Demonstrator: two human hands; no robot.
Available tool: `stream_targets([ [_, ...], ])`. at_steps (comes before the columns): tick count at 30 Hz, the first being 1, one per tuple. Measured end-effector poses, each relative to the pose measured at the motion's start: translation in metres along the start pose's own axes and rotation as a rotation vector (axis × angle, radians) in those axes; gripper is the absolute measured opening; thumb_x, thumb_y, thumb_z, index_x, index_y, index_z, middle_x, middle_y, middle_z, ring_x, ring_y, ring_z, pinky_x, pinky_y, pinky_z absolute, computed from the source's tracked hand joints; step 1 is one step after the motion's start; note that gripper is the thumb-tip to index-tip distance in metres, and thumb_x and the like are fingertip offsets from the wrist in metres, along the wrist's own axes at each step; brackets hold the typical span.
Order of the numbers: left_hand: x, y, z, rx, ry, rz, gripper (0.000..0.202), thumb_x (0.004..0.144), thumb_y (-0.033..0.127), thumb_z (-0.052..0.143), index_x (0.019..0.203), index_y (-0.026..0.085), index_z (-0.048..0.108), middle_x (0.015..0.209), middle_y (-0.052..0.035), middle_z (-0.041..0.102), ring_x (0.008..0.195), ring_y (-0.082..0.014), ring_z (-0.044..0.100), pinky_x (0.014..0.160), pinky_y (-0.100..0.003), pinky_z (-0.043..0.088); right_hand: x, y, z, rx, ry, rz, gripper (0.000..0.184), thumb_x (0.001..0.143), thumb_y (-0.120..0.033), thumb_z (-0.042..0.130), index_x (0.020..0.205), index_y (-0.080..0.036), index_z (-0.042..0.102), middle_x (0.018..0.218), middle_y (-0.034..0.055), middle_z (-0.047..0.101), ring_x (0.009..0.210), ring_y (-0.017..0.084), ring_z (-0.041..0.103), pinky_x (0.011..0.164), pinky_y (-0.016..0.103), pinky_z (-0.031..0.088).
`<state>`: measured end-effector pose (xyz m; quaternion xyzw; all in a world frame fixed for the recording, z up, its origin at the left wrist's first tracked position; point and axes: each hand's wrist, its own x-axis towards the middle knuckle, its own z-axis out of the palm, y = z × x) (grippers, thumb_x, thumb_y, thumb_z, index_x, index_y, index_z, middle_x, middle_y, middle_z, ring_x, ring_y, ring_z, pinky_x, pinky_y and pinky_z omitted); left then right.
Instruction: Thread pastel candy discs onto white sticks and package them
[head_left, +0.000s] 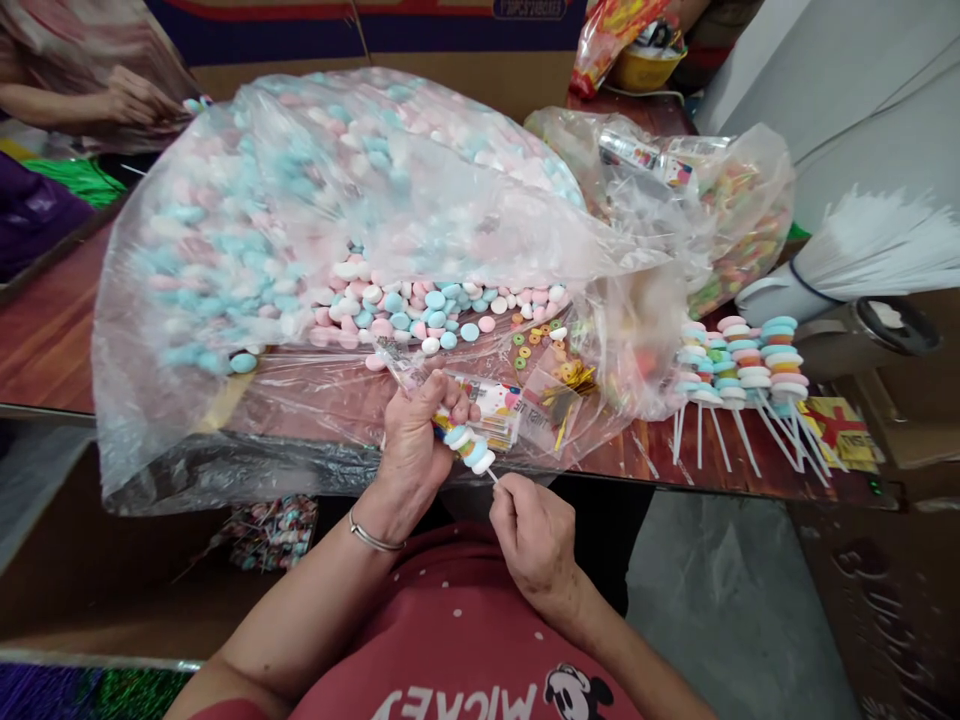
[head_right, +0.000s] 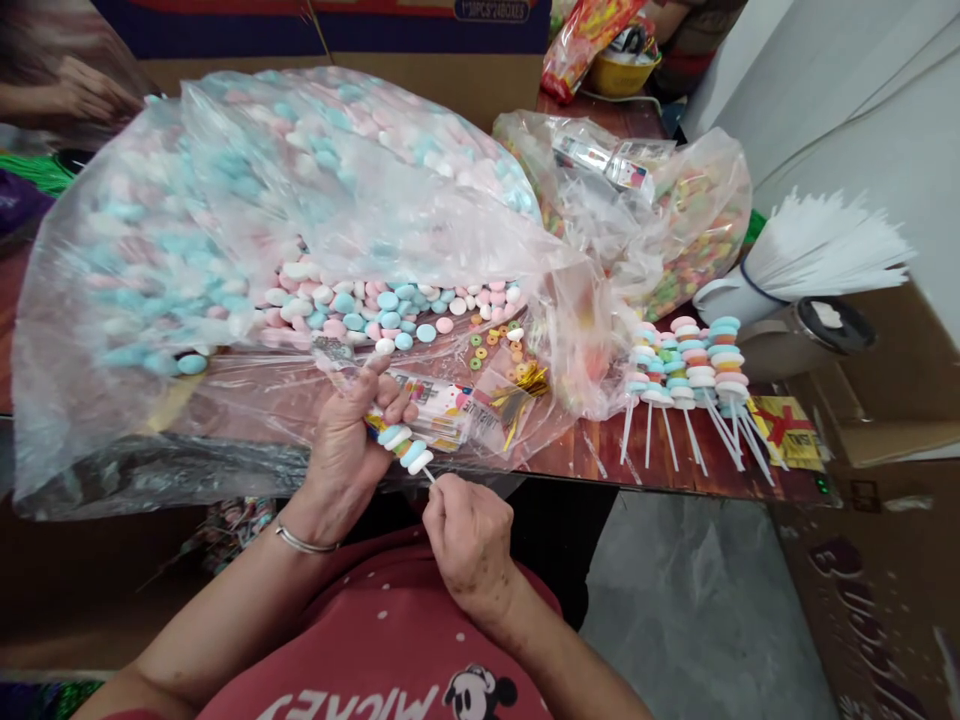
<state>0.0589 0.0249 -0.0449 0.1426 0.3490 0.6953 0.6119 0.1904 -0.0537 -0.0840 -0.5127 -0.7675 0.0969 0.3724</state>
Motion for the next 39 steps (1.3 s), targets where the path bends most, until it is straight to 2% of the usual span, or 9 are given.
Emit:
stream_targets([
  [6,0.003,-0.001,-0.002,-0.017,0.049,-0.034,0.037,0.062,0.026,0.087,0.067,0.015,0.052,0.054,0.007,0.049,0.043,-0.0048,0.045,0.048,-0.021,0.048,0.0,0.001,0.0,-0.162,0.088,-0.099,0.02,0.092,-0.012,0.046,0.08,-0.019,0.06,0.054,-0.0012,0.058,0.05,0.012,0.05,0.055,0.027,0.036],
  [10,0.005,0.0,-0.004,-0.018,0.095,-0.029,0.037,0.065,0.027,0.085,0.064,0.015,0.05,0.056,0.0067,0.049,0.043,-0.0041,0.044,0.048,-0.02,0.048,-0.001,0.002,-0.001,-0.143,0.074,-0.093,0.02,0.092,-0.011,0.046,0.079,-0.019,0.06,0.054,-0.0009,0.058,0.051,0.013,0.051,0.055,0.027,0.037],
  [18,0.0,-0.006,-0.001,0.02,0.083,-0.036,0.038,0.063,0.027,0.086,0.064,0.016,0.049,0.053,0.0081,0.046,0.043,-0.0048,0.045,0.049,-0.021,0.047,0.002,0.0,0.006,-0.054,0.026,-0.036,0.022,0.092,-0.015,0.044,0.078,-0.019,0.061,0.055,0.0004,0.058,0.052,0.013,0.051,0.057,0.027,0.037],
  [22,-0.001,-0.006,0.001,0.03,0.041,-0.031,0.037,0.062,0.03,0.087,0.066,0.015,0.053,0.051,0.0082,0.044,0.044,-0.0057,0.045,0.05,-0.022,0.047,0.006,0.0,0.006,0.293,-0.11,0.221,0.022,0.094,-0.023,0.041,0.082,-0.019,0.059,0.058,-0.0021,0.054,0.049,0.01,0.047,0.053,0.023,0.036],
  [25,0.001,0.0,0.001,0.017,0.042,-0.025,0.036,0.062,0.036,0.086,0.078,0.015,0.061,0.056,0.0063,0.05,0.048,-0.0078,0.05,0.057,-0.025,0.051,0.005,0.003,0.005,0.584,-0.19,0.449,0.024,0.095,-0.033,0.042,0.081,-0.02,0.057,0.055,-0.0053,0.045,0.048,0.008,0.039,0.049,0.022,0.033],
  [27,0.003,0.004,0.0,-0.01,0.048,-0.035,0.039,0.062,0.039,0.085,0.084,0.015,0.063,0.06,0.0046,0.054,0.052,-0.0095,0.054,0.059,-0.027,0.052,0.003,0.005,0.005,0.736,-0.205,0.544,0.025,0.094,-0.037,0.044,0.08,-0.02,0.056,0.054,-0.0061,0.042,0.048,0.008,0.036,0.048,0.022,0.031],
  [32,0.008,0.008,-0.001,-0.119,0.034,-0.118,0.034,0.063,0.035,0.084,0.082,0.015,0.063,0.063,0.006,0.054,0.054,-0.0067,0.054,0.066,-0.025,0.052,0.004,0.005,0.009,1.031,-0.23,0.741,0.025,0.088,-0.038,0.05,0.074,-0.019,0.056,0.049,-0.008,0.037,0.044,0.007,0.03,0.043,0.021,0.024],
  [36,0.009,0.005,0.001,-0.142,0.004,-0.136,0.03,0.066,0.031,0.084,0.081,0.014,0.064,0.056,0.0088,0.045,0.05,-0.0045,0.049,0.06,-0.021,0.049,0.013,0.0,0.01,1.251,-0.202,0.918,0.021,0.081,-0.035,0.055,0.068,-0.019,0.055,0.042,-0.0104,0.033,0.038,0.005,0.023,0.038,0.02,0.019],
  [39,0.009,0.003,0.001,-0.153,-0.016,-0.149,0.03,0.066,0.03,0.085,0.08,0.013,0.064,0.055,0.0094,0.042,0.047,-0.0035,0.045,0.057,-0.021,0.048,0.019,-0.002,0.007,1.398,-0.245,1.031,0.019,0.077,-0.034,0.058,0.065,-0.02,0.052,0.039,-0.0121,0.029,0.034,0.004,0.019,0.036,0.02,0.018],
])
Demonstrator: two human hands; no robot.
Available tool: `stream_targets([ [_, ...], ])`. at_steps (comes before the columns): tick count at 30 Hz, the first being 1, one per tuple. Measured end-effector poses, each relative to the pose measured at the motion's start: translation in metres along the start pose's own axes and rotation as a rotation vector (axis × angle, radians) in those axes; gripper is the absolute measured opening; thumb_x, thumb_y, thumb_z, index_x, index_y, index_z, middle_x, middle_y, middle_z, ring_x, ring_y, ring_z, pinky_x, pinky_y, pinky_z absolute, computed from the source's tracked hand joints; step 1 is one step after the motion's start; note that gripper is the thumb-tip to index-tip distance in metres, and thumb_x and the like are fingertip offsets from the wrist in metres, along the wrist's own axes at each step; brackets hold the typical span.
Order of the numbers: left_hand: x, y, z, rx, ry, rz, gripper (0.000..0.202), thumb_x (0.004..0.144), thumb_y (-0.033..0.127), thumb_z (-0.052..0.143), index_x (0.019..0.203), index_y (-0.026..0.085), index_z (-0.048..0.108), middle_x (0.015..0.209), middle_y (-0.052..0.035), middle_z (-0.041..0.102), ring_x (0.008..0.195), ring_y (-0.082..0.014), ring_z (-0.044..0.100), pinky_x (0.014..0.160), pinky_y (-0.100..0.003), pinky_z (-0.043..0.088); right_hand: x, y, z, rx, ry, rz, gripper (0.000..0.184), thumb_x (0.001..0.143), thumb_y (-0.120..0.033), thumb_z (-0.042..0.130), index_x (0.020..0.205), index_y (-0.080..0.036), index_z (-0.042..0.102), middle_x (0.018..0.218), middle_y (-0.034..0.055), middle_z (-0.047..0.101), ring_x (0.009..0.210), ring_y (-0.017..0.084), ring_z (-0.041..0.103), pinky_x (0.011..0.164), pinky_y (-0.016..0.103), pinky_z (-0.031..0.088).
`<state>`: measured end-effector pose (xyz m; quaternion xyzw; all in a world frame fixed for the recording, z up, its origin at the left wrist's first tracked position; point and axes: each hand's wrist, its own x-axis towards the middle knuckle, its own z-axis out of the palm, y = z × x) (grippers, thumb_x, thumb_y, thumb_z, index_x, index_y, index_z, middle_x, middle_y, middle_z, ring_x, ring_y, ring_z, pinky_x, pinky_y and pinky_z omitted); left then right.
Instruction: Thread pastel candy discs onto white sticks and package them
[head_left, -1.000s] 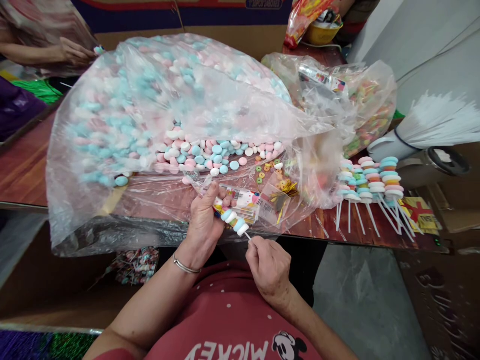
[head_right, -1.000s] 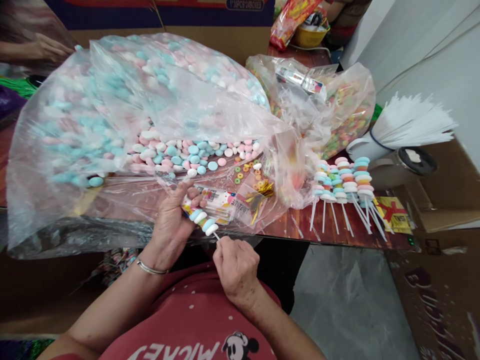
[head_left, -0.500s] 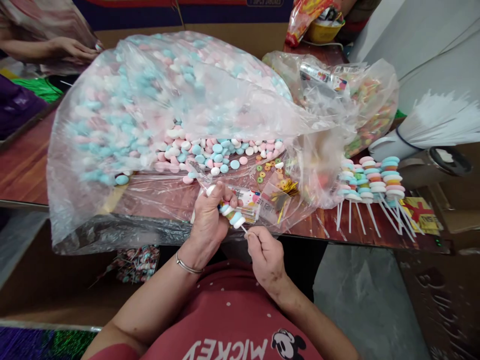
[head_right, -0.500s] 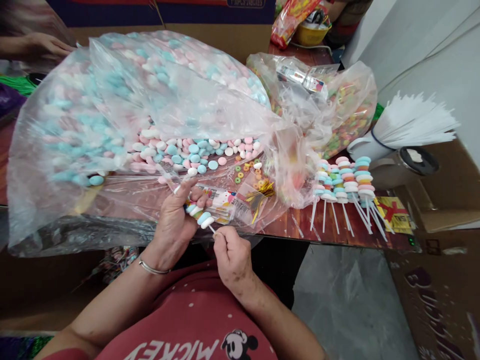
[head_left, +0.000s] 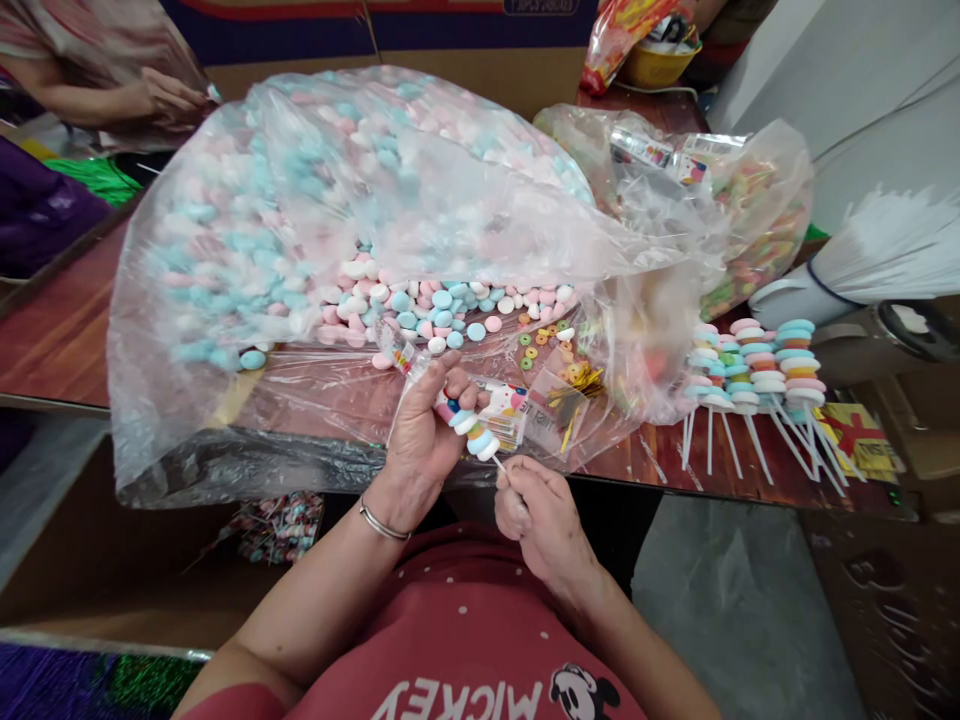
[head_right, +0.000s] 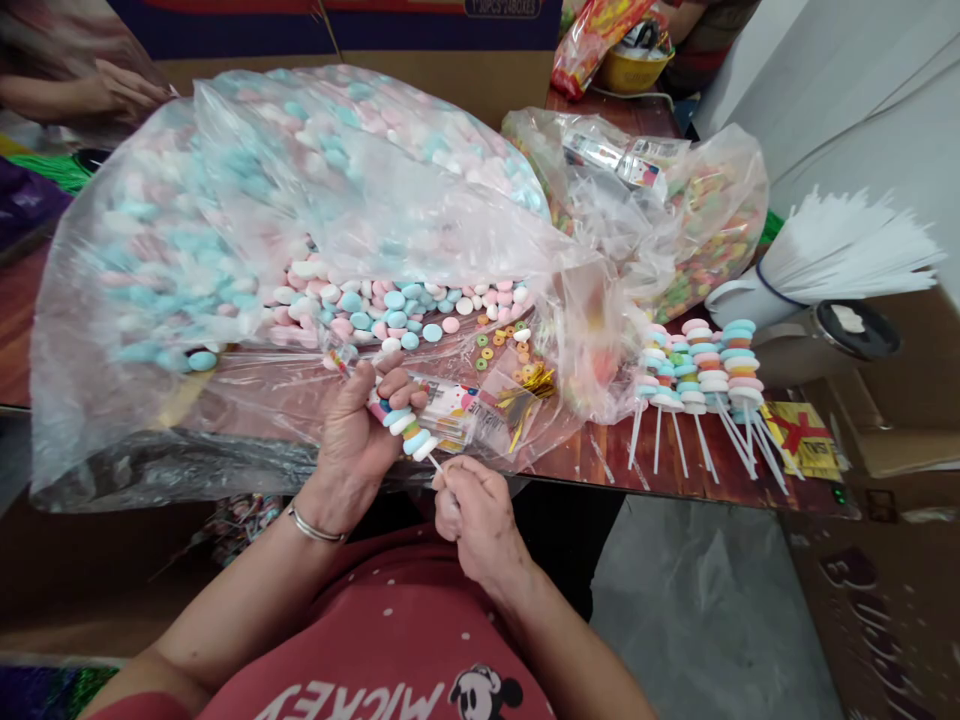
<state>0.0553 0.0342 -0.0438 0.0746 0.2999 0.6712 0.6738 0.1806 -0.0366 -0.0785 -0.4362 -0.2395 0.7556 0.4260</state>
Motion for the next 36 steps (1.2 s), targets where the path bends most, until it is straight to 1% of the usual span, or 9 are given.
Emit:
stream_targets([
  [4,0.0,-0.001,-0.002,0.029,0.004,0.001,0.034,0.065,0.033,0.086,0.082,0.013,0.063,0.056,0.0091,0.044,0.048,-0.0045,0.048,0.058,-0.021,0.05,-0.001,-0.002,-0.003,-0.089,0.03,-0.041,0.022,0.08,-0.039,0.055,0.067,-0.021,0.05,0.04,-0.0119,0.028,0.035,0.005,0.019,0.036,0.02,0.019],
  [9,-0.004,-0.009,0.0,0.117,-0.014,0.054,0.035,0.065,0.034,0.086,0.08,0.015,0.061,0.052,0.0092,0.047,0.046,-0.0062,0.051,0.059,-0.023,0.051,-0.003,0.005,-0.008,-0.911,0.196,-0.659,0.018,0.084,-0.029,0.052,0.07,-0.02,0.059,0.056,-0.001,0.052,0.052,0.011,0.046,0.054,0.025,0.036],
  [12,-0.011,-0.016,0.002,0.172,-0.018,0.068,0.035,0.063,0.034,0.087,0.077,0.015,0.06,0.051,0.0085,0.05,0.046,-0.0072,0.054,0.058,-0.022,0.05,-0.004,0.007,-0.007,-1.083,0.211,-0.825,0.02,0.086,-0.025,0.05,0.07,-0.019,0.059,0.057,0.0009,0.055,0.055,0.012,0.048,0.058,0.026,0.037],
  [16,-0.017,-0.015,0.0,0.167,-0.018,0.017,0.04,0.06,0.038,0.088,0.083,0.015,0.063,0.059,0.0041,0.06,0.056,-0.0115,0.061,0.056,-0.023,0.05,-0.006,0.005,-0.009,-0.69,0.085,-0.49,0.023,0.09,-0.032,0.046,0.075,-0.019,0.057,0.052,-0.0043,0.047,0.046,0.009,0.039,0.047,0.022,0.032],
  [20,-0.016,0.0,0.0,0.105,-0.024,0.112,0.056,0.053,0.052,0.088,0.088,0.015,0.066,0.08,-0.0038,0.071,0.082,-0.0206,0.069,0.078,-0.033,0.056,-0.007,0.008,-0.014,-0.252,-0.036,-0.207,0.025,0.09,-0.036,0.048,0.072,-0.019,0.053,0.043,-0.0102,0.034,0.037,0.006,0.025,0.038,0.02,0.022],
  [23,-0.013,0.009,0.002,0.116,0.038,0.175,0.057,0.049,0.05,0.09,0.087,0.014,0.066,0.081,-0.0044,0.072,0.08,-0.0213,0.07,0.079,-0.035,0.056,-0.01,0.009,-0.015,-0.269,-0.059,-0.218,0.025,0.089,-0.036,0.048,0.072,-0.019,0.054,0.043,-0.0101,0.035,0.037,0.006,0.026,0.039,0.02,0.022],
  [28,-0.013,0.005,0.006,0.23,0.094,0.206,0.038,0.056,0.031,0.089,0.074,0.014,0.061,0.056,0.0051,0.058,0.05,-0.0101,0.059,0.058,-0.025,0.052,-0.02,0.006,-0.012,-0.559,-0.009,-0.348,0.02,0.087,-0.034,0.053,0.075,-0.018,0.057,0.051,-0.0072,0.043,0.047,0.006,0.036,0.046,0.019,0.029],
  [33,-0.014,0.003,0.002,0.204,-0.022,-0.052,0.033,0.063,0.029,0.085,0.076,0.012,0.06,0.05,0.0079,0.049,0.041,-0.0059,0.048,0.05,-0.022,0.05,-0.021,0.006,-0.012,-0.313,-0.116,-0.215,0.024,0.088,-0.038,0.051,0.073,-0.019,0.054,0.046,-0.0094,0.037,0.04,0.006,0.028,0.041,0.02,0.024],
  [36,-0.014,0.003,-0.001,0.15,-0.06,-0.162,0.031,0.068,0.031,0.082,0.081,0.011,0.062,0.051,0.0082,0.047,0.043,-0.0056,0.048,0.051,-0.021,0.051,-0.018,0.009,-0.014,-0.219,-0.053,-0.193,0.025,0.089,-0.038,0.046,0.07,-0.021,0.05,0.042,-0.011,0.031,0.036,0.006,0.023,0.037,0.02,0.02],
])
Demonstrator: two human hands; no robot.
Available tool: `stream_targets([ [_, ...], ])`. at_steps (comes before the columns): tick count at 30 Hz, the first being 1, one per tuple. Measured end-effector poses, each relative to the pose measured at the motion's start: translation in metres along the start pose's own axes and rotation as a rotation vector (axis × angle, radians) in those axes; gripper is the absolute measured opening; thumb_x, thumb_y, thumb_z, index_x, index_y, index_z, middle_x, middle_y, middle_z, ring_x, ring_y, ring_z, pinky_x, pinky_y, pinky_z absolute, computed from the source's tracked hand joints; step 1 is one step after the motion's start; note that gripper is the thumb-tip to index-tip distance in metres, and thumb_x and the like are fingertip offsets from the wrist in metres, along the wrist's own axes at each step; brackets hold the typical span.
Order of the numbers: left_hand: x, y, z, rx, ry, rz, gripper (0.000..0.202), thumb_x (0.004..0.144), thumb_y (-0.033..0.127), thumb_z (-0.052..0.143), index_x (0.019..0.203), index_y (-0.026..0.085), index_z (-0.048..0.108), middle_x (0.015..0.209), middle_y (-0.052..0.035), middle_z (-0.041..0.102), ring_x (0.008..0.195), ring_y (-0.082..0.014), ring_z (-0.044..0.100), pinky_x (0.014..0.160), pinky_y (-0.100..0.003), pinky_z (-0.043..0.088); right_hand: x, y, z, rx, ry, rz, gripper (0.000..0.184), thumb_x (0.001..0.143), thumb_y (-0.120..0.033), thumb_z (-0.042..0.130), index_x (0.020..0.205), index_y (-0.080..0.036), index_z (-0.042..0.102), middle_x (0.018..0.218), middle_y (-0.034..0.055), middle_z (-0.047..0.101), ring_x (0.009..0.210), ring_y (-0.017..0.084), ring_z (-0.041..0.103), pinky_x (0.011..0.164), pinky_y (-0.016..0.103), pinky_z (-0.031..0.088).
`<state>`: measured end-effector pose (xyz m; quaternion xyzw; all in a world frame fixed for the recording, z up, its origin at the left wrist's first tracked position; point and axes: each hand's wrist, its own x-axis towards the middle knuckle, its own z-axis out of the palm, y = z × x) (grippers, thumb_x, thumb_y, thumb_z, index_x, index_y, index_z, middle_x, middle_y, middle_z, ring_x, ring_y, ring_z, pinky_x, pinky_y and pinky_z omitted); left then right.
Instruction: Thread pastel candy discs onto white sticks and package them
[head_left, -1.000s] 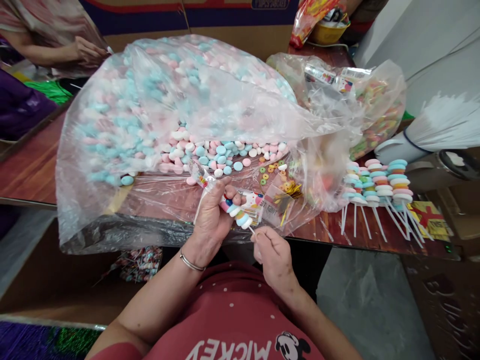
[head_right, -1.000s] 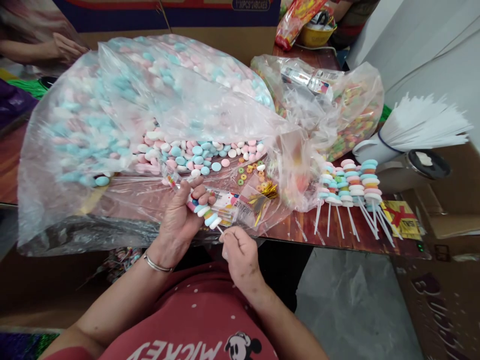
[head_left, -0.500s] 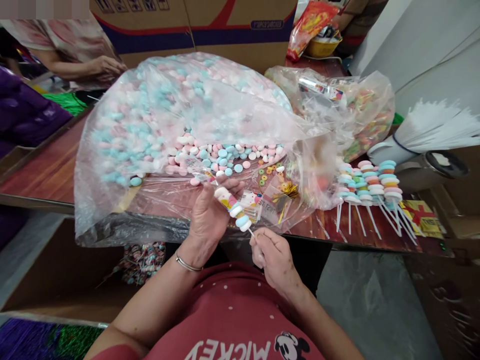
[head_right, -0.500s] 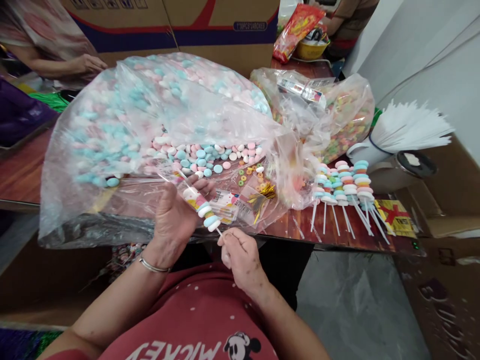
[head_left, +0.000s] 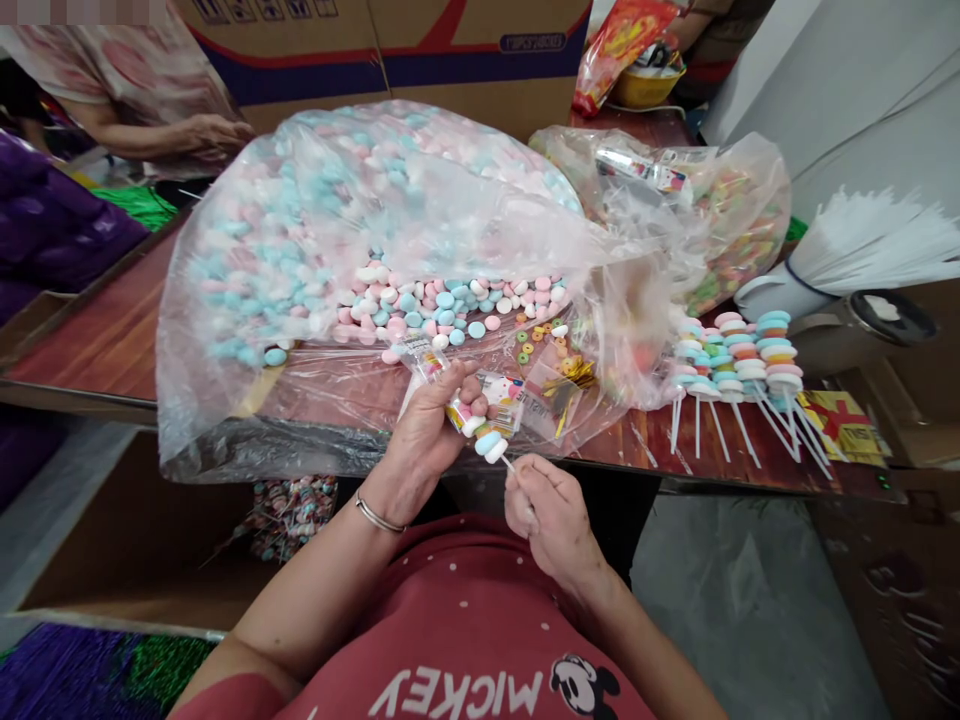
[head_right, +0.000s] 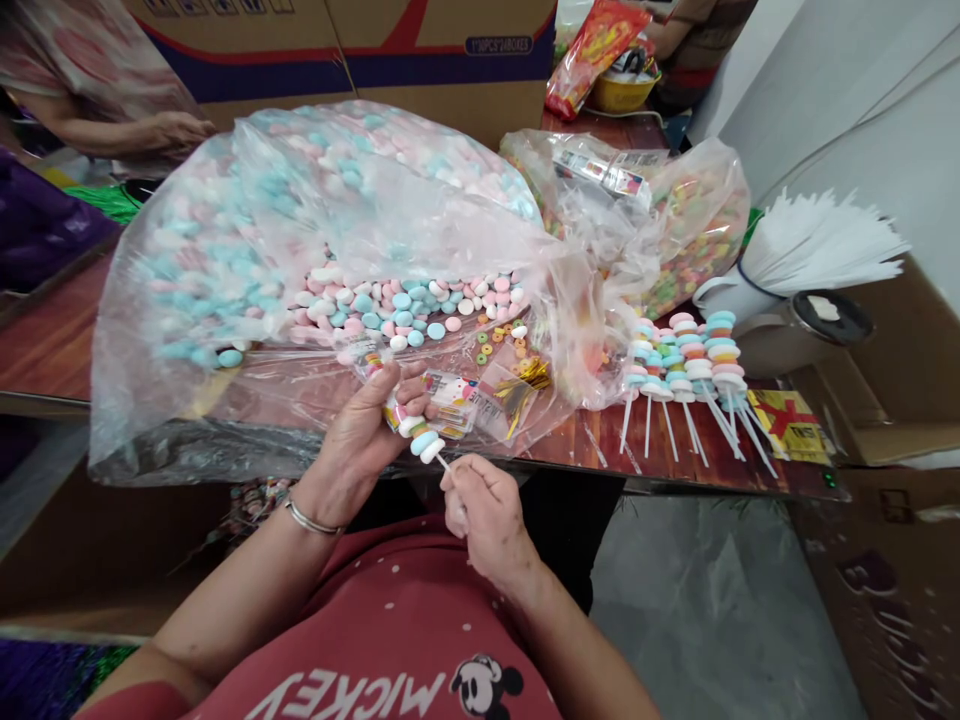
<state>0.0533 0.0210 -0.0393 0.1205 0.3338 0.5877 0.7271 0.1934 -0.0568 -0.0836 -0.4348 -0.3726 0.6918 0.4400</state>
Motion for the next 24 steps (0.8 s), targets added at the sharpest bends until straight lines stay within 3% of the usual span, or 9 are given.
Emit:
stream_targets([
  [2,-0.002,-0.004,0.0,0.005,-0.002,0.009,0.031,0.068,0.031,0.083,0.08,0.011,0.062,0.049,0.0087,0.046,0.043,-0.0059,0.05,0.054,-0.021,0.051,0.0,0.002,0.001,-0.202,0.054,-0.084,0.024,0.089,-0.035,0.046,0.072,-0.021,0.052,0.044,-0.0093,0.036,0.038,0.007,0.028,0.039,0.02,0.024],
  [6,-0.011,-0.024,0.006,0.075,0.01,0.064,0.035,0.064,0.035,0.085,0.076,0.013,0.061,0.048,0.0088,0.047,0.045,-0.0079,0.053,0.064,-0.027,0.054,0.001,0.003,0.005,-0.823,0.178,-0.536,0.019,0.088,-0.026,0.048,0.076,-0.018,0.06,0.054,-0.001,0.054,0.048,0.01,0.046,0.051,0.023,0.035],
  [8,-0.017,-0.035,0.008,0.096,0.016,0.072,0.036,0.063,0.036,0.086,0.078,0.014,0.062,0.049,0.0086,0.049,0.048,-0.0099,0.057,0.068,-0.029,0.054,0.003,0.001,0.006,-0.952,0.224,-0.677,0.021,0.088,-0.023,0.046,0.075,-0.018,0.061,0.056,0.0016,0.058,0.051,0.011,0.049,0.054,0.024,0.036],
  [9,-0.02,-0.038,0.008,0.104,0.015,0.061,0.037,0.062,0.036,0.086,0.079,0.014,0.062,0.049,0.0081,0.051,0.051,-0.0114,0.059,0.07,-0.031,0.054,0.004,0.0,0.005,-0.952,0.227,-0.679,0.021,0.088,-0.023,0.045,0.075,-0.018,0.061,0.057,0.0018,0.058,0.051,0.011,0.05,0.054,0.024,0.036],
  [13,-0.023,-0.033,0.004,0.117,-0.021,0.028,0.048,0.056,0.042,0.089,0.086,0.016,0.064,0.067,-0.001,0.068,0.073,-0.021,0.069,0.077,-0.035,0.054,0.006,-0.005,-0.003,-0.586,0.129,-0.378,0.022,0.092,-0.03,0.044,0.078,-0.019,0.058,0.052,-0.0046,0.048,0.044,0.008,0.041,0.046,0.02,0.033],
  [16,-0.016,-0.013,-0.001,0.089,0.025,0.148,0.053,0.052,0.05,0.088,0.085,0.017,0.065,0.08,-0.0059,0.073,0.083,-0.0246,0.07,0.078,-0.036,0.055,0.006,-0.006,-0.009,-0.238,0.049,-0.163,0.025,0.091,-0.035,0.048,0.074,-0.019,0.055,0.046,-0.0085,0.039,0.039,0.006,0.031,0.04,0.019,0.026],
  [20,-0.004,0.009,-0.002,0.055,0.103,0.282,0.053,0.051,0.049,0.089,0.086,0.016,0.066,0.083,-0.006,0.073,0.08,-0.0234,0.071,0.08,-0.037,0.055,0.007,-0.004,-0.006,0.016,-0.021,-0.018,0.023,0.087,-0.032,0.054,0.07,-0.018,0.056,0.041,-0.0097,0.038,0.036,0.004,0.027,0.038,0.018,0.022],
  [24,0.004,0.013,-0.002,0.047,-0.012,0.249,0.047,0.058,0.045,0.087,0.089,0.015,0.067,0.067,0.0012,0.065,0.066,-0.0151,0.066,0.074,-0.031,0.054,0.008,-0.009,0.002,0.288,-0.161,0.196,0.022,0.081,-0.031,0.06,0.064,-0.019,0.053,0.035,-0.0117,0.032,0.031,0.004,0.021,0.034,0.018,0.02],
])
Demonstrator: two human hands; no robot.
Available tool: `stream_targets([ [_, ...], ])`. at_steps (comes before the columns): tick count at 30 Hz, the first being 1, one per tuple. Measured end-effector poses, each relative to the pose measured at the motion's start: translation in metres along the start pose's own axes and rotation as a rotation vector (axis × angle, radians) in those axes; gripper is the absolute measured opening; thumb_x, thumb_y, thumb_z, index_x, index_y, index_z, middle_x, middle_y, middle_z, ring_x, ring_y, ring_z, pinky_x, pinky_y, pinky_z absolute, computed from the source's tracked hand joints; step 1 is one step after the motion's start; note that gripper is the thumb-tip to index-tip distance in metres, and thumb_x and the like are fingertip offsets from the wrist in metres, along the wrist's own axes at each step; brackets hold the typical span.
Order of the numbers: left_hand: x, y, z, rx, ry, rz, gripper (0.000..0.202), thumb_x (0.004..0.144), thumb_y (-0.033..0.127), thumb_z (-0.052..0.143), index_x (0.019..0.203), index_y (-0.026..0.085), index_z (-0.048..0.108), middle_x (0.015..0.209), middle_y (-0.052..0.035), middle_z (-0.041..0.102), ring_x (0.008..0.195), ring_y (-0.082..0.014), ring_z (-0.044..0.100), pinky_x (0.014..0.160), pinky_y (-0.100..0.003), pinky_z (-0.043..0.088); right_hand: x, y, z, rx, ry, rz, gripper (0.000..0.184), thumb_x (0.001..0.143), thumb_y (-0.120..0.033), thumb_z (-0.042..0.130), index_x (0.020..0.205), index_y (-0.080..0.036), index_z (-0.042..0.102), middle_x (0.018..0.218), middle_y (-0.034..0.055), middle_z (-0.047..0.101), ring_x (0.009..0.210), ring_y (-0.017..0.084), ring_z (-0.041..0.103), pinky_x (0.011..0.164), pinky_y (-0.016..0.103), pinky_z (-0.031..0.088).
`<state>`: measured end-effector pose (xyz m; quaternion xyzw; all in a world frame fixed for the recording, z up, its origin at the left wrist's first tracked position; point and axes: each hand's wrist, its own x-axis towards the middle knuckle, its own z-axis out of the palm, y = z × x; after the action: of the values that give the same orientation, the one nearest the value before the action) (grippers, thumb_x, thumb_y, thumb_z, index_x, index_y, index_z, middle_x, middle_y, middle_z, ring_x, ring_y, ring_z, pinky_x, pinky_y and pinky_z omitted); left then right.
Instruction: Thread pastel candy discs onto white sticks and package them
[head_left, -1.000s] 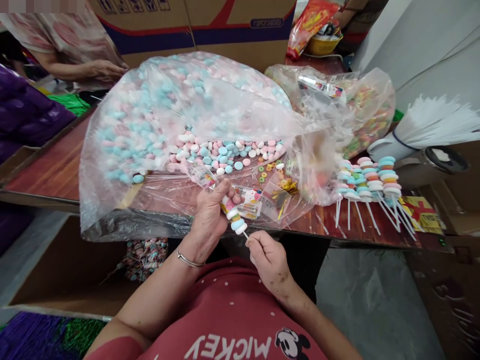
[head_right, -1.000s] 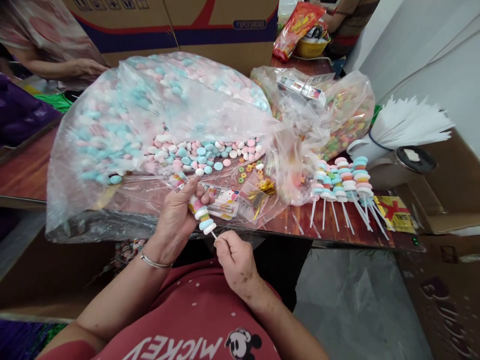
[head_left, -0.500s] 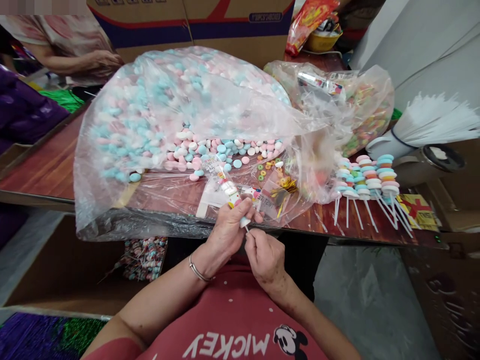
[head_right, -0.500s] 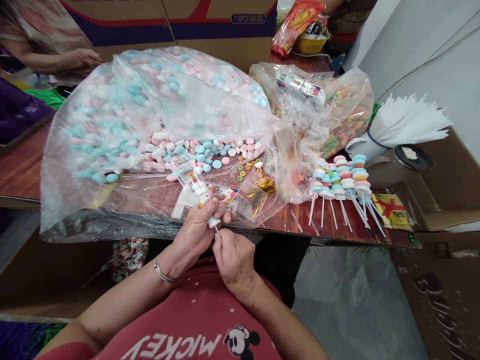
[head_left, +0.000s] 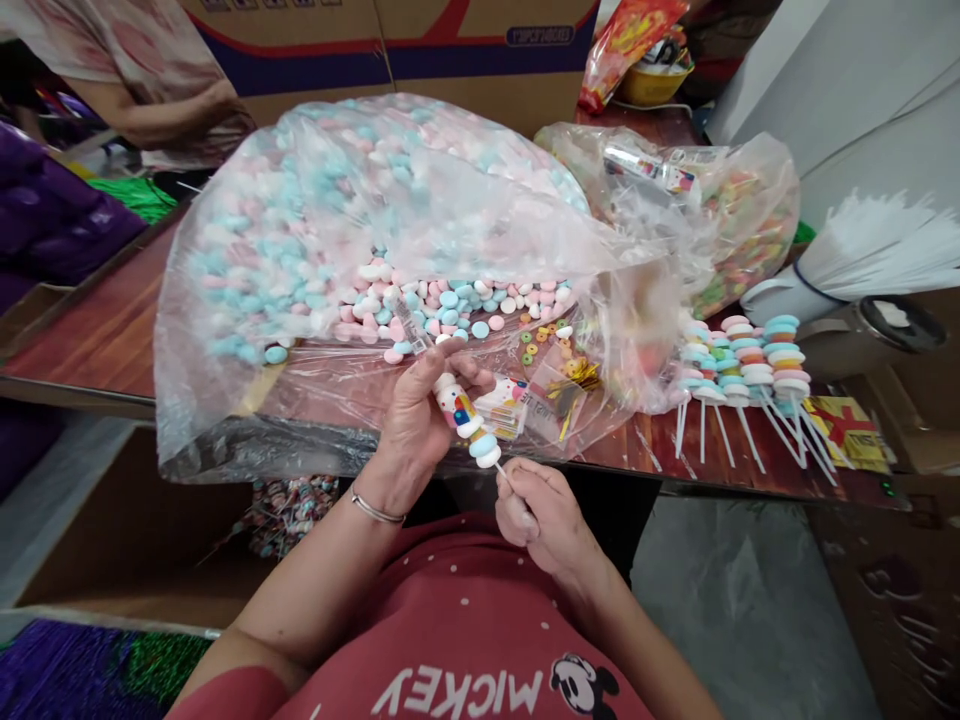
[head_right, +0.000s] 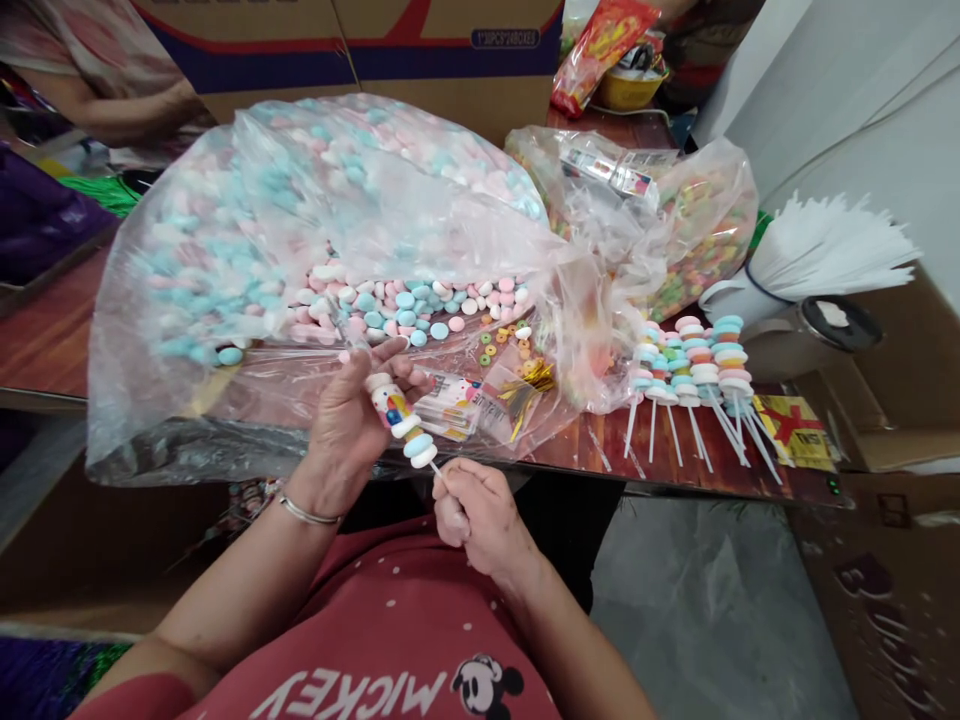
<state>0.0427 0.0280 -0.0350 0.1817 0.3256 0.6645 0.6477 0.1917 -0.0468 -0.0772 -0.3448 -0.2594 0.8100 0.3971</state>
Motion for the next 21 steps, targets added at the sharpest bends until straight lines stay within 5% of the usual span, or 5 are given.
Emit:
stream_targets([
  [3,0.003,-0.004,-0.001,-0.095,-0.116,-0.061,0.044,0.06,0.045,0.086,0.087,0.015,0.066,0.056,0.0076,0.05,0.054,-0.0074,0.054,0.062,-0.023,0.05,0.001,-0.003,0.003,0.123,-0.046,0.075,0.023,0.078,-0.032,0.065,0.064,-0.019,0.052,0.033,-0.0132,0.03,0.029,0.003,0.018,0.032,0.017,0.02],
  [7,0.004,-0.009,0.001,-0.166,-0.114,-0.075,0.04,0.063,0.04,0.087,0.083,0.017,0.063,0.053,0.0105,0.036,0.046,-0.004,0.04,0.054,-0.019,0.044,0.003,-0.003,0.004,0.166,-0.014,0.06,0.029,0.079,-0.04,0.068,0.066,-0.019,0.052,0.033,-0.0143,0.028,0.029,0.003,0.016,0.031,0.016,0.02],
  [17,-0.011,-0.041,0.01,-0.071,-0.029,-0.009,0.042,0.059,0.041,0.089,0.078,0.018,0.06,0.054,0.0097,0.038,0.046,-0.005,0.04,0.054,-0.021,0.044,0.013,0.021,0.008,-0.093,0.22,-0.205,0.031,0.085,-0.045,0.061,0.071,-0.018,0.053,0.038,-0.0113,0.039,0.032,0.003,0.027,0.034,0.016,0.024],
  [21,-0.017,-0.048,0.007,-0.077,-0.035,-0.042,0.041,0.06,0.044,0.087,0.076,0.017,0.061,0.058,0.0062,0.05,0.054,-0.0079,0.052,0.058,-0.021,0.047,0.014,0.011,0.009,-0.012,0.174,-0.144,0.03,0.082,-0.045,0.063,0.07,-0.019,0.051,0.037,-0.0128,0.035,0.031,0.003,0.024,0.033,0.016,0.023],
])
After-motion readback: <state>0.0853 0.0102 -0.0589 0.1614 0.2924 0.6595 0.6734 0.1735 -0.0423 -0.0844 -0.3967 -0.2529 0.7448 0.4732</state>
